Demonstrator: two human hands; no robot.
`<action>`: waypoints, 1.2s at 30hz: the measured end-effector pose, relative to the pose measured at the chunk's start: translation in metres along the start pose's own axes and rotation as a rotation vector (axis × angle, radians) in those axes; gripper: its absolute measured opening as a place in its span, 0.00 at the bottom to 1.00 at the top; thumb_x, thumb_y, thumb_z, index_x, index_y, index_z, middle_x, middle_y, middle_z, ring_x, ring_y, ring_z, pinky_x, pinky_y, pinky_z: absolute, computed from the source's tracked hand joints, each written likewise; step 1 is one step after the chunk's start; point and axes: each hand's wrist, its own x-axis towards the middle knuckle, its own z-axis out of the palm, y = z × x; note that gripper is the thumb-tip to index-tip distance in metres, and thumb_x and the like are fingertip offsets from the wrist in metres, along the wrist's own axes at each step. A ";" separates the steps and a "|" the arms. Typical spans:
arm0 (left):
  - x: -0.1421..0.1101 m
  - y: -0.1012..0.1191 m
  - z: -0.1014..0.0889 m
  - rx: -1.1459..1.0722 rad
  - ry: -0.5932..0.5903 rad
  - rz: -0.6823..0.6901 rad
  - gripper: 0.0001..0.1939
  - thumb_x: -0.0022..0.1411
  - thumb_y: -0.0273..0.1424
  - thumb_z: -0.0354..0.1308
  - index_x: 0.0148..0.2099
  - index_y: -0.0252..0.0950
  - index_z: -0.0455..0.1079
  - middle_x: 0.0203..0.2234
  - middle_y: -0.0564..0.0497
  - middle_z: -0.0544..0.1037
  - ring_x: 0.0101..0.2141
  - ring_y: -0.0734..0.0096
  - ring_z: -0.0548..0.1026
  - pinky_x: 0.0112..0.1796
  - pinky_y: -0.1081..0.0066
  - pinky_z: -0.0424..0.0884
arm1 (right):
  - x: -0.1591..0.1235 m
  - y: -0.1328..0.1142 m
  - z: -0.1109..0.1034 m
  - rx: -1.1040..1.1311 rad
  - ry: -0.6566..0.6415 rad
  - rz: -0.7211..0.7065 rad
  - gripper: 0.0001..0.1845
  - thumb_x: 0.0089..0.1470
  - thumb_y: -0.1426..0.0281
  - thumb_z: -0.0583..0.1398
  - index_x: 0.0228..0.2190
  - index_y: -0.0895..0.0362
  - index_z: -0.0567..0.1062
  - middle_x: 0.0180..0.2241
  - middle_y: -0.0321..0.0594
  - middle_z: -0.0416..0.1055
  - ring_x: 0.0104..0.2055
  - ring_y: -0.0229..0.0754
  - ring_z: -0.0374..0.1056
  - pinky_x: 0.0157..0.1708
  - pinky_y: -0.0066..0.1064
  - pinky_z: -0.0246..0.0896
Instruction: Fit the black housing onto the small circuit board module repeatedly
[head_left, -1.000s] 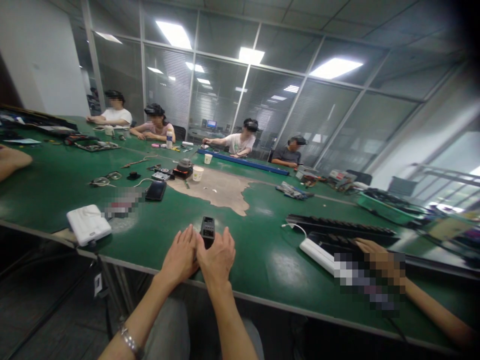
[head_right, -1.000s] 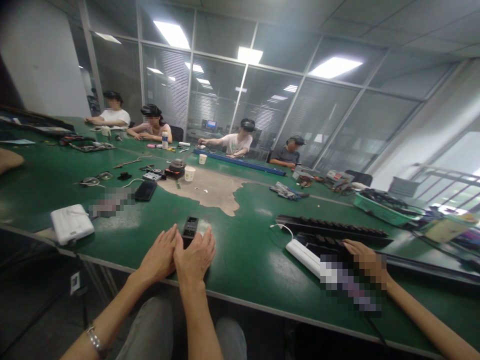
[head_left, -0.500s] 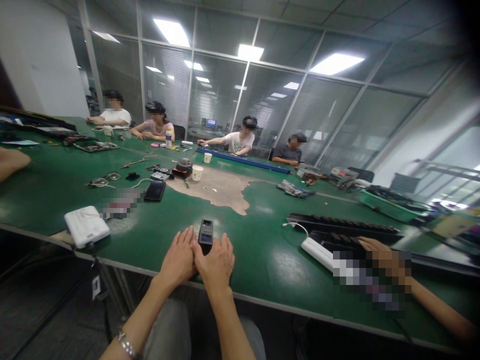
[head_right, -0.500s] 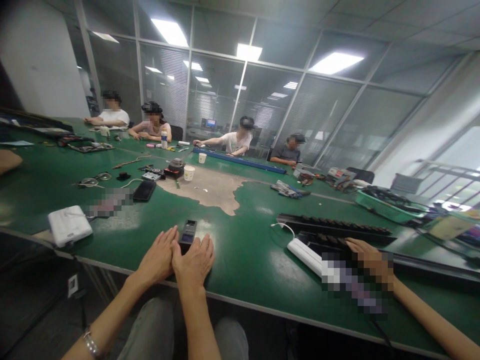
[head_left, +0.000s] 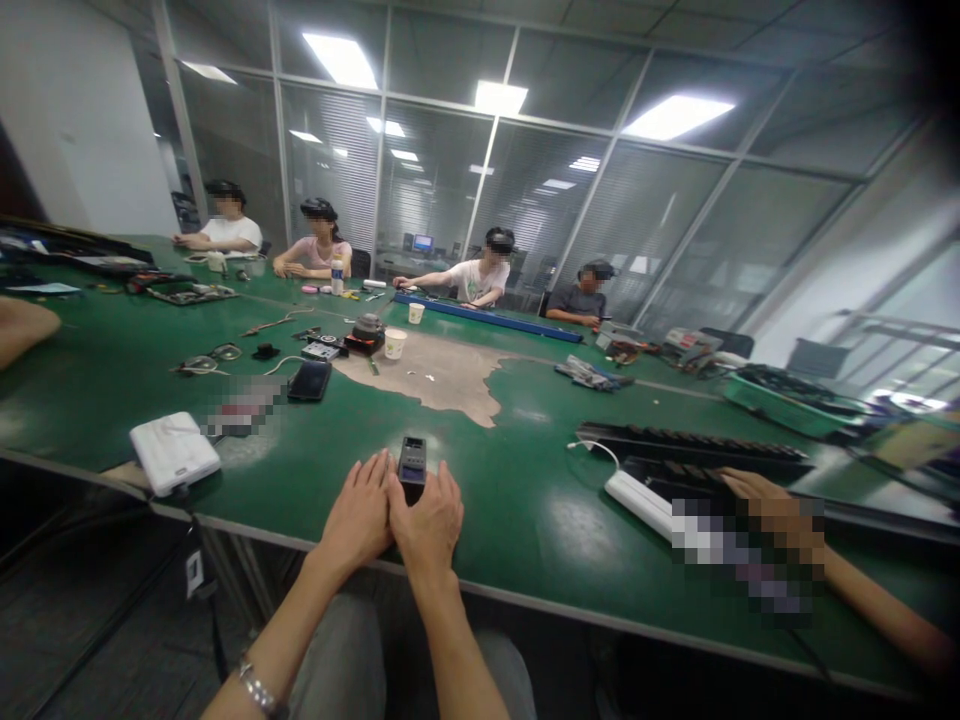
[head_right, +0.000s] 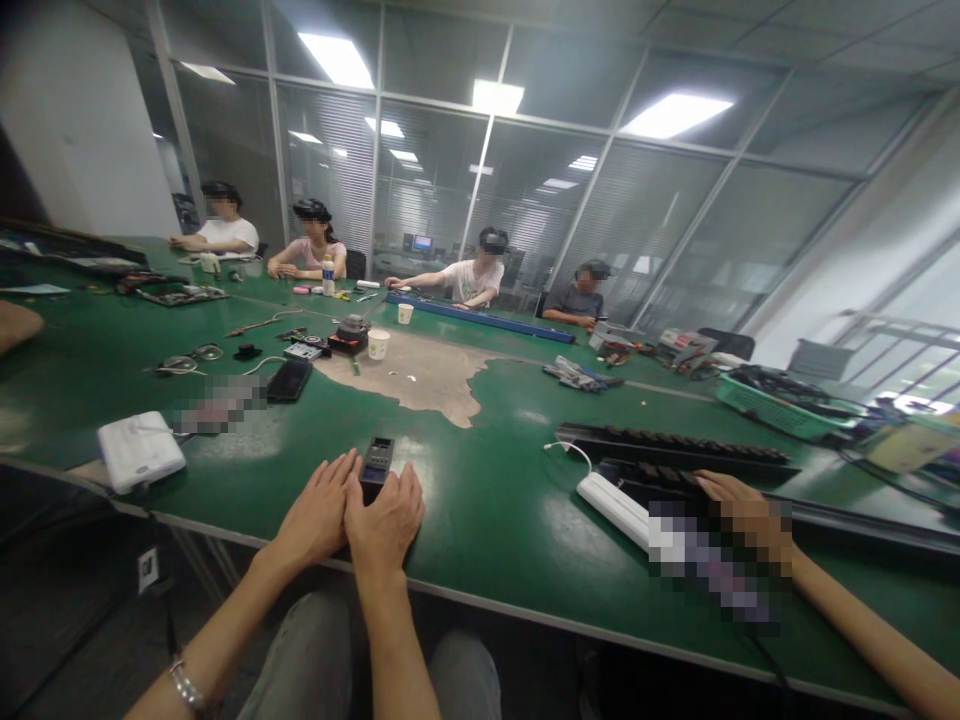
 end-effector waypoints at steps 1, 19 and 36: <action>0.000 0.000 -0.001 -0.001 -0.002 0.002 0.34 0.63 0.33 0.46 0.69 0.27 0.52 0.68 0.37 0.52 0.67 0.53 0.52 0.63 0.53 0.49 | 0.002 -0.002 -0.001 0.011 0.006 -0.004 0.26 0.54 0.54 0.60 0.43 0.64 0.77 0.57 0.62 0.65 0.59 0.60 0.61 0.55 0.47 0.55; 0.003 0.000 0.010 -0.050 0.091 -0.008 0.34 0.69 0.51 0.43 0.68 0.35 0.55 0.67 0.39 0.55 0.65 0.50 0.56 0.62 0.49 0.52 | 0.024 0.048 -0.050 -0.026 0.116 0.005 0.28 0.56 0.50 0.57 0.42 0.63 0.77 0.56 0.62 0.66 0.59 0.57 0.62 0.56 0.45 0.56; 0.003 0.001 0.010 -0.025 0.089 -0.004 0.36 0.68 0.54 0.41 0.67 0.34 0.57 0.67 0.38 0.54 0.66 0.50 0.55 0.62 0.50 0.52 | 0.006 0.077 -0.034 -0.155 0.030 0.016 0.32 0.55 0.49 0.58 0.44 0.66 0.78 0.57 0.64 0.64 0.59 0.61 0.60 0.57 0.47 0.54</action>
